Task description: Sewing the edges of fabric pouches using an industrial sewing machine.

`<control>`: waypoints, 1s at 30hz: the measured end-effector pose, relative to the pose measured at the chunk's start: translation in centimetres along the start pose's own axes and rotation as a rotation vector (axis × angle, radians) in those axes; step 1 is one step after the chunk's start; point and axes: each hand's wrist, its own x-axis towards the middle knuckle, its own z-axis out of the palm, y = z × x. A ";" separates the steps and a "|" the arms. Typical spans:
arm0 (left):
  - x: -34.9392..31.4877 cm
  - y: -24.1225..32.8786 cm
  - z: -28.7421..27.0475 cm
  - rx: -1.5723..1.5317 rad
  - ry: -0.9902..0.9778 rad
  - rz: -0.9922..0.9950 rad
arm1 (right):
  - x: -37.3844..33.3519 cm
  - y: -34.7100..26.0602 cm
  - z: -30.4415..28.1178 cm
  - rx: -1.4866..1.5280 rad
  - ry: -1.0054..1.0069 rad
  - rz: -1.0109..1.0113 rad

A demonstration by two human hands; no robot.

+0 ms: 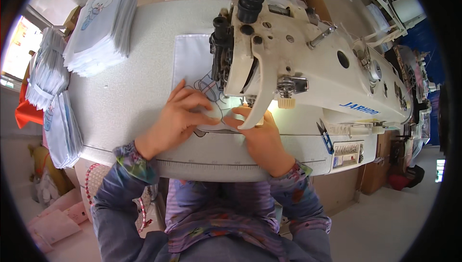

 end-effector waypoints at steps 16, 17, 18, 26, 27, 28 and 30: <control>5.1 -5.5 -1.6 0.038 -0.024 0.113 | 0.2 0.3 1.5 -0.113 -0.018 0.073; 5.1 -5.4 -1.6 0.051 -0.031 0.128 | 0.3 0.2 1.5 -0.152 -0.011 0.066; 5.0 -5.2 -1.6 0.064 -0.040 0.141 | 0.4 0.1 1.5 -0.188 -0.004 0.058; 1.0 3.2 1.0 0.434 -0.119 -0.108 | 1.2 1.8 0.2 -0.302 0.078 -0.011; 1.0 4.2 1.6 0.342 -0.129 -0.237 | 1.0 2.1 0.3 -0.345 0.054 -0.008; 0.7 4.5 2.2 0.349 -0.128 -0.238 | 1.1 2.3 0.4 -0.342 0.059 -0.012; 0.2 4.3 3.6 0.372 0.114 -0.095 | 1.1 2.5 0.5 -0.322 0.111 -0.078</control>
